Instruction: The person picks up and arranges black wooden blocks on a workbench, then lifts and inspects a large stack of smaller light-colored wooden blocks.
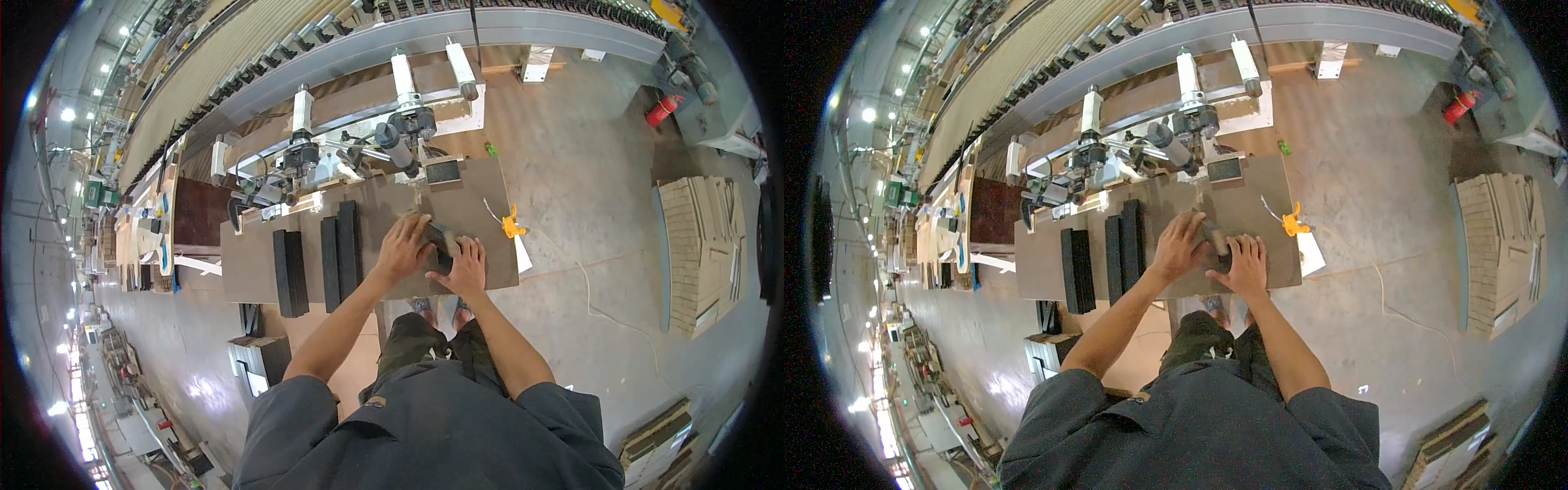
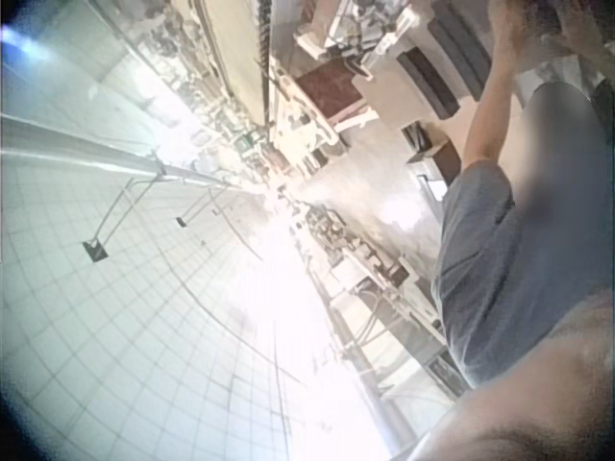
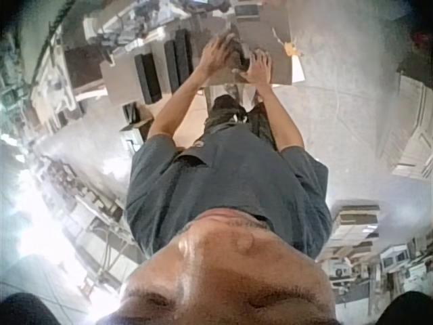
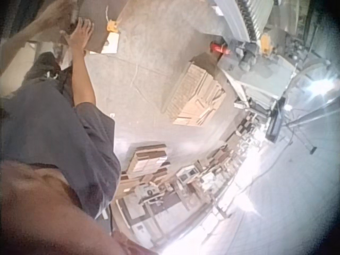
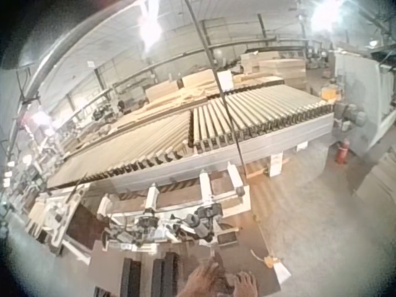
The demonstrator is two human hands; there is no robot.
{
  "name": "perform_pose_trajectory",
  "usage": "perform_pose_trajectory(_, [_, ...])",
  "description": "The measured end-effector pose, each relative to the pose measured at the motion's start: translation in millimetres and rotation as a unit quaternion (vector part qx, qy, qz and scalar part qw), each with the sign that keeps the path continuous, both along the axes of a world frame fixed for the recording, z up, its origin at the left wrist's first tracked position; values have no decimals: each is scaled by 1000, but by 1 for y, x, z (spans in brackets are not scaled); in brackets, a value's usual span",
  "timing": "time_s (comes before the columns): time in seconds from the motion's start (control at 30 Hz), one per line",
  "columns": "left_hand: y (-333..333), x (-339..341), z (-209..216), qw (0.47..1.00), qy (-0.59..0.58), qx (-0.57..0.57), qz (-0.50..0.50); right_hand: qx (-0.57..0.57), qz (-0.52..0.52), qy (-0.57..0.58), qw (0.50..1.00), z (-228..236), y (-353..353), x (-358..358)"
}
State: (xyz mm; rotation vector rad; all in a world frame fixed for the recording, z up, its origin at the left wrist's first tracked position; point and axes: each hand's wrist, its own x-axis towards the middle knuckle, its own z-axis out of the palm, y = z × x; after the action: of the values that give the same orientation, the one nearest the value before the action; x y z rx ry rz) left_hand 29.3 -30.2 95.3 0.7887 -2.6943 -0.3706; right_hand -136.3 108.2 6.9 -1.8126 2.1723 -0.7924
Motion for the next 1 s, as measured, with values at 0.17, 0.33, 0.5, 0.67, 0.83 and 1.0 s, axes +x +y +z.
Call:
perform_pose_trajectory(0.17, [-8,15,10,973,76,74,204,25,2,0,1000,-4,2,1])
perform_pose_trajectory(0.33, [-24,7,23,912,251,43,321,26,2,1,1000,0,0,-3])
perform_pose_trajectory(0.5, [-42,27,-38,890,83,147,423,23,6,15,1000,4,-4,1])
perform_pose_trajectory(0.67, [-33,-6,-56,892,-59,197,402,25,27,20,999,4,-2,-1])
perform_pose_trajectory(0.83, [-33,-41,-76,921,-8,141,362,32,15,30,999,4,-4,1])
perform_pose_trajectory(1.0, [-39,-56,-100,933,35,90,346,37,-3,19,999,1,-5,9])
